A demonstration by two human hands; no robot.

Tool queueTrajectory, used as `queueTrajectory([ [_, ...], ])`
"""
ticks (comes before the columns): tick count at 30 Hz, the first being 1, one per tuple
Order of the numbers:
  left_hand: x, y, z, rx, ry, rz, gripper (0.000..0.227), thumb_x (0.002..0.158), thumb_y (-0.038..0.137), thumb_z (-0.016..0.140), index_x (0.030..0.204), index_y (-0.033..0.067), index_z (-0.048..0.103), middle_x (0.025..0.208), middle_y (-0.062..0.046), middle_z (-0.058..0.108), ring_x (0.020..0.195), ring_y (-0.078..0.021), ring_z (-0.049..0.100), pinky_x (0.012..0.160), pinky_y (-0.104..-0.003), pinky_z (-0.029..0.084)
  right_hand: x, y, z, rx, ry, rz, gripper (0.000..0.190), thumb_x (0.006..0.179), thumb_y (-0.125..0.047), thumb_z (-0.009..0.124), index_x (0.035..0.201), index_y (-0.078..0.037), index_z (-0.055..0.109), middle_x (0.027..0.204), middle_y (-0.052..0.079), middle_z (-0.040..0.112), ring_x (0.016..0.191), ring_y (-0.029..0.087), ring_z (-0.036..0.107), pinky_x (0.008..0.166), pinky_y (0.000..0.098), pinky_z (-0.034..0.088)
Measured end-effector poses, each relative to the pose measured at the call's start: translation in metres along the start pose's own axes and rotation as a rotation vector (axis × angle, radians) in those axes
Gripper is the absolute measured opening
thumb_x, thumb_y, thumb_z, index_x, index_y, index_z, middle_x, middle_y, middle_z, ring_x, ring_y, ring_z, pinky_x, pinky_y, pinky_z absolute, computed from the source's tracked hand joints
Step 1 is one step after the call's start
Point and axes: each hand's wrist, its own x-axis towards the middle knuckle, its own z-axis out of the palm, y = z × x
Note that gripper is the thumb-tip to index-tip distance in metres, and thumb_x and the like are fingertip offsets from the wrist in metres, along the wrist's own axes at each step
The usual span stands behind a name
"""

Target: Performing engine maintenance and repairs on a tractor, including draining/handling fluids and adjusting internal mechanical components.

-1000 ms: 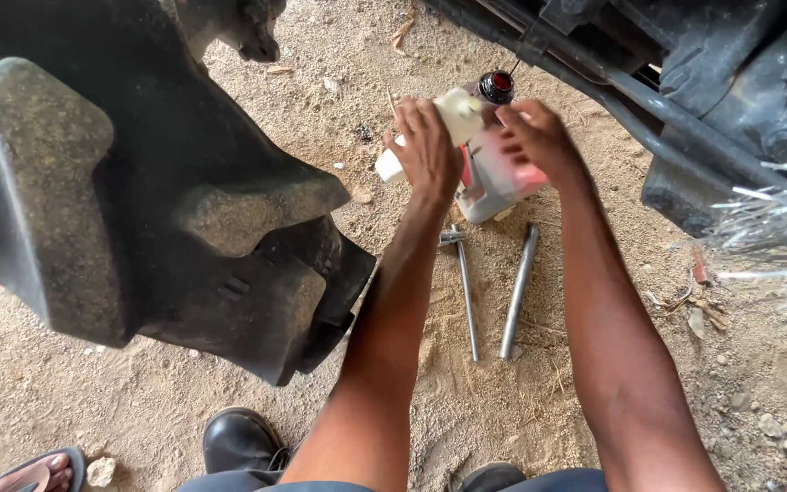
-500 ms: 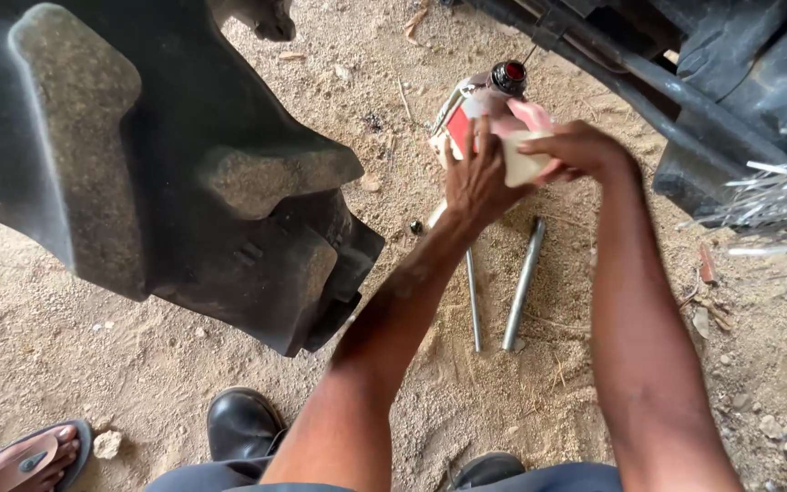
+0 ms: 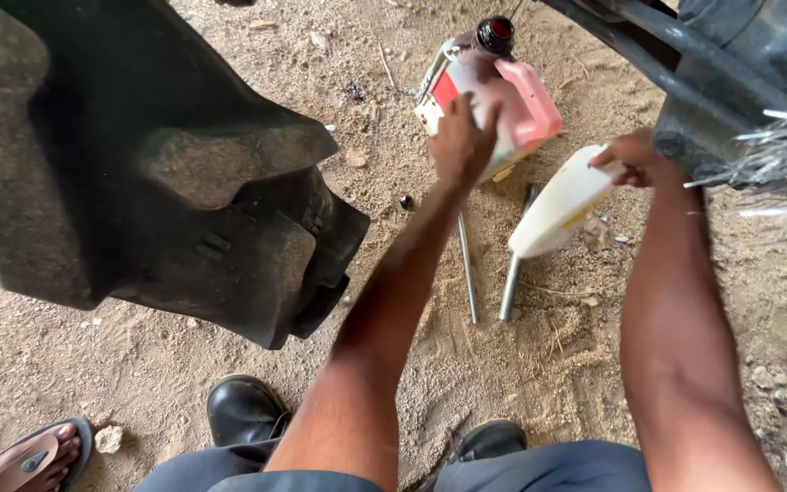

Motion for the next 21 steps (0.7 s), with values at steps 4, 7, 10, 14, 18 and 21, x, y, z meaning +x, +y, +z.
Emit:
queueTrajectory([
  [4, -0.011, 0.023, -0.049, 0.038, 0.035, -0.173, 0.06, 0.098, 0.053, 0.052, 0.137, 0.0076, 0.055, 0.134, -0.016, 0.061, 0.115, -0.0295, 0.062, 0.097, -0.056, 0.044, 0.035, 0.02, 0.026, 0.037, 0.184, 0.007, 0.035, 0.088, -0.024, 0.08, 0.112, 0.0, 0.075, 0.071, 0.011, 0.069, 0.05, 0.015, 0.051, 0.049, 0.0327, 0.04],
  [7, 0.001, -0.011, -0.029, -0.055, 0.124, -0.149, 0.052, 0.103, 0.041, 0.052, 0.137, 0.0025, 0.053, 0.128, -0.019, 0.062, 0.106, -0.0255, 0.065, 0.089, -0.046, 0.051, 0.053, 0.045, 0.04, -0.144, 0.623, -0.098, 0.049, 0.071, -0.023, 0.084, 0.115, -0.003, 0.074, 0.076, 0.016, 0.068, 0.054, 0.025, 0.059, 0.05, 0.0417, 0.047],
  [10, 0.006, -0.036, -0.016, -0.107, 0.247, -0.114, 0.042, 0.099, 0.03, 0.052, 0.131, 0.003, 0.055, 0.114, -0.013, 0.065, 0.088, -0.0191, 0.061, 0.073, -0.036, 0.053, -0.001, -0.002, 0.037, -0.013, 0.442, -0.153, 0.034, 0.084, -0.021, 0.079, 0.11, 0.0, 0.073, 0.084, 0.016, 0.072, 0.062, 0.021, 0.064, 0.057, 0.0371, 0.051],
  [14, -0.008, -0.057, -0.03, 0.139, 0.176, -0.115, 0.029, 0.096, 0.011, 0.049, 0.122, 0.0067, 0.061, 0.093, -0.005, 0.059, 0.072, -0.016, 0.047, 0.063, -0.034, 0.038, -0.04, -0.061, 0.061, 0.073, 0.145, -0.215, 0.023, 0.092, -0.017, 0.074, 0.106, 0.002, 0.073, 0.087, 0.015, 0.075, 0.061, 0.016, 0.064, 0.056, 0.0295, 0.049],
  [18, -0.032, -0.109, -0.028, 0.389, 0.08, -0.053, 0.017, 0.093, 0.006, 0.052, 0.107, 0.0086, 0.062, 0.083, -0.004, 0.055, 0.071, -0.0172, 0.044, 0.069, -0.038, 0.036, -0.071, -0.088, 0.09, 0.046, -0.304, -0.206, 0.021, 0.092, -0.017, 0.07, 0.106, -0.003, 0.075, 0.082, 0.009, 0.076, 0.049, 0.007, 0.052, 0.043, 0.0209, 0.032],
  [21, -0.054, -0.124, -0.034, 0.508, -0.105, -0.137, 0.008, 0.096, 0.008, 0.053, 0.095, 0.0099, 0.061, 0.085, -0.005, 0.053, 0.073, -0.0184, 0.044, 0.071, -0.039, 0.037, -0.08, -0.096, 0.105, 0.024, -0.415, -0.25, 0.023, 0.093, -0.019, 0.071, 0.109, -0.004, 0.071, 0.084, 0.007, 0.076, 0.05, 0.006, 0.053, 0.042, 0.0188, 0.034],
])
